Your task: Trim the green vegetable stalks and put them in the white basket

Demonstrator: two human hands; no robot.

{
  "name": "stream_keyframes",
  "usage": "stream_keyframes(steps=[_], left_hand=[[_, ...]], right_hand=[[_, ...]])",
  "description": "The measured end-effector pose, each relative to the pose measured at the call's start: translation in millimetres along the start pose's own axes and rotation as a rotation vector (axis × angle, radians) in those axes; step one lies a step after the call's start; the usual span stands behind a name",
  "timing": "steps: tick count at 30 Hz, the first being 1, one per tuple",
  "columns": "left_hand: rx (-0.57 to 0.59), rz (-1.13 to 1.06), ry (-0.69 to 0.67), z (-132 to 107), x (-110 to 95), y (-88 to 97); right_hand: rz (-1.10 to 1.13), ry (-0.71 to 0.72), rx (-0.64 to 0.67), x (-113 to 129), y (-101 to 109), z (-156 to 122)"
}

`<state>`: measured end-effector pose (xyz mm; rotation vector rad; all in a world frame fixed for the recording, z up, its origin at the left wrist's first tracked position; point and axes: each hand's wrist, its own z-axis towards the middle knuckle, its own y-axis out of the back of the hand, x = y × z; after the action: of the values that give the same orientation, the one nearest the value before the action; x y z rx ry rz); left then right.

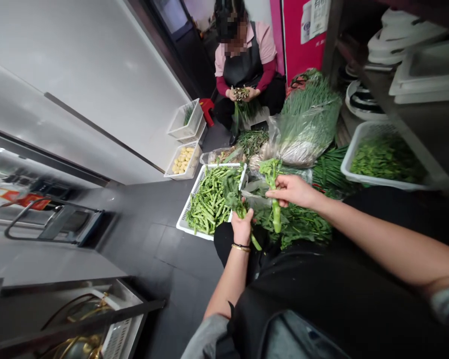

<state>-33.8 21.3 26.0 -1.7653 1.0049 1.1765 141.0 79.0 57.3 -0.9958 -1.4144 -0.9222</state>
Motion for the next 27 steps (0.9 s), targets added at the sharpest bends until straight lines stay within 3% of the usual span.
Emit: stream_keyframes(steps=[3, 6, 10, 13, 14, 16, 18, 20, 22, 24, 27], left_hand=[[0.205, -0.101, 0.024, -14.4, 1.2, -11.6], [0.429, -0.112, 0.131, -29.1, 2.9, -23.8], [0.473, -0.045, 0.173, -35.2, 0.8, -22.8], [0.47, -0.113, 0.214, -33.3, -1.7, -18.5], [0.447, -0.157, 0.221, -31.9, -2.1, -17.2], [0.4, -0.239, 0.215, -28.5, -2.1, -13.7], [0.402, -0.288, 0.201, -25.1, -1.0, -7.9], [0.468, -0.314, 0.212, -23.7, 1.2, -1.2], [0.555, -0.335, 0.242, -25.2, 4.1, 3.4], [0.639, -0.354, 0.273, -28.5, 6.9, 3.4], [0.697, -0.371, 0.282, -33.1, 8.4, -2.5]], right_hand=[[-0.008, -0.005, 0.002, -2.8, 1.6, -4.3], [-0.017, 0.024, 0.028, -1.0, 5.4, -3.0], [-0.179, 0.028, 0.021, 5.2, 16.9, 6.0], [-0.61, 0.276, -0.205, 4.0, 11.9, 0.8], [-0.746, 0.398, -0.223, 1.9, 7.5, -5.3], [-0.885, 0.617, -0.099, -2.9, 0.1, -21.6], [-0.84, 0.677, 0.153, -5.6, 1.3, -36.0], [-0.648, 0.512, 0.34, -3.8, 11.8, -40.4], [-0.331, 0.238, 0.402, 2.1, 24.0, -33.2], [-0.003, 0.056, 0.391, 9.0, 29.0, -19.0], [0.155, 0.039, 0.274, 13.2, 18.7, 1.0]])
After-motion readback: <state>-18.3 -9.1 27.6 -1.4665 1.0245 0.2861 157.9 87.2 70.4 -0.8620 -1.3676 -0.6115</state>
